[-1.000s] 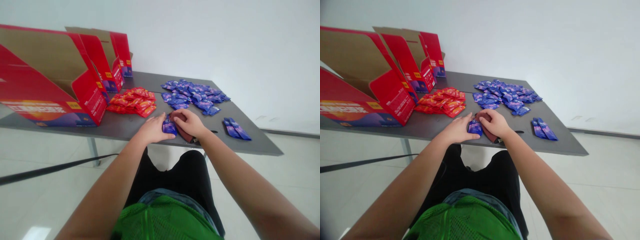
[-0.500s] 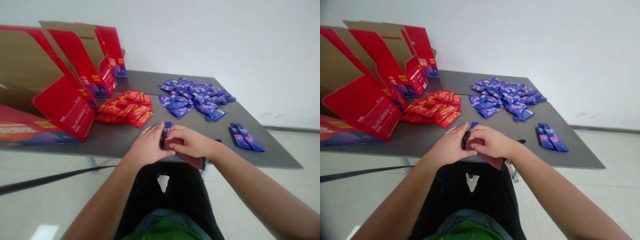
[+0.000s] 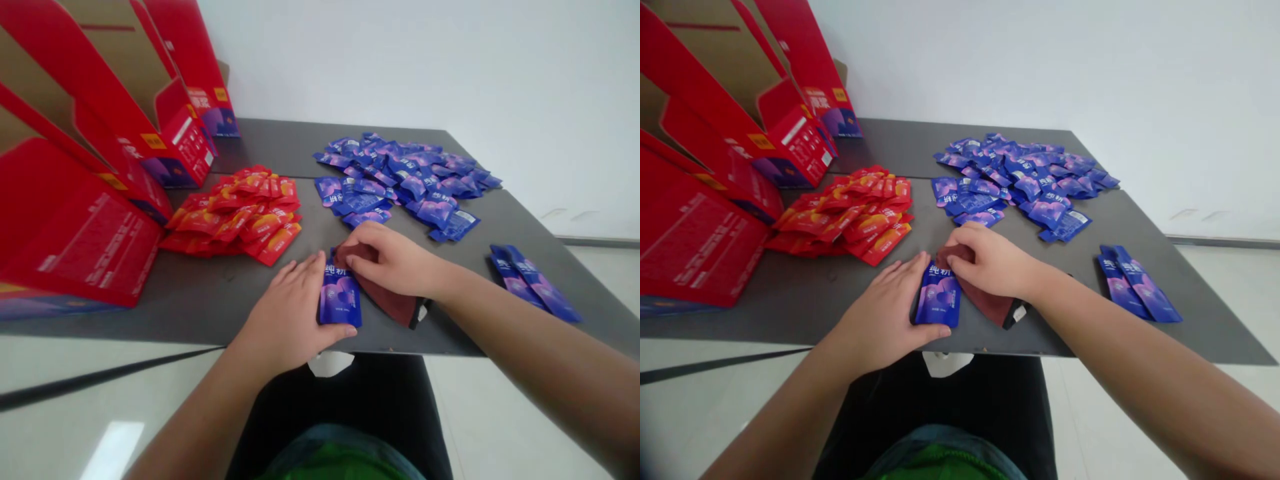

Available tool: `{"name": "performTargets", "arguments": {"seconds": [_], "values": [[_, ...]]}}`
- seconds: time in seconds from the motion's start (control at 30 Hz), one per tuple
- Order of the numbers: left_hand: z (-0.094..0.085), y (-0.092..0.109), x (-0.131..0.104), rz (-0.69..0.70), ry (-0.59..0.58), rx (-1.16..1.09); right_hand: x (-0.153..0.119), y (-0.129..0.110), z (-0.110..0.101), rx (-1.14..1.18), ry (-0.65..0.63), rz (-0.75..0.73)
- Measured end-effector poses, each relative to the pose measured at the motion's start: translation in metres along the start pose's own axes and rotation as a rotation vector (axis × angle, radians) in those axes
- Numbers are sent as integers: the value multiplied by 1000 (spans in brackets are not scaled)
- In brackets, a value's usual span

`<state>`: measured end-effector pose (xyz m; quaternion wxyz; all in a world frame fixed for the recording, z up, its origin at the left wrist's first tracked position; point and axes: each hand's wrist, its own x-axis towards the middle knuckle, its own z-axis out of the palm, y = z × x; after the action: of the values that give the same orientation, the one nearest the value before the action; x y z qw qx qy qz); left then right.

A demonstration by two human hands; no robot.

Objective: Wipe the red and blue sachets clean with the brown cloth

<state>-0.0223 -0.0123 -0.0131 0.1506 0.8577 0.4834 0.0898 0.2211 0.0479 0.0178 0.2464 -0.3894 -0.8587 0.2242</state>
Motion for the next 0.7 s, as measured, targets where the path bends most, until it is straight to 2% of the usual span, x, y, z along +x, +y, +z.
{"name": "performTargets", "arguments": {"seconds": [0.07,0.2,0.27,0.5,0.7], "values": [[-1,1,0,-6,-11,-5,-4,-12,-6,130,-41,14],[0,1,-1,-3,-18,-20,-12,-33,-7,342,-320,-110],[1,0,-2,7,-16,-17,-12,-36,-1,361,-367,-155],[1,3,-4,28,46,-4,-5,-23,10,98,-316,-235],[-3,7,-3,16,50,30,4,1,9,-54,-217,-171]]}}
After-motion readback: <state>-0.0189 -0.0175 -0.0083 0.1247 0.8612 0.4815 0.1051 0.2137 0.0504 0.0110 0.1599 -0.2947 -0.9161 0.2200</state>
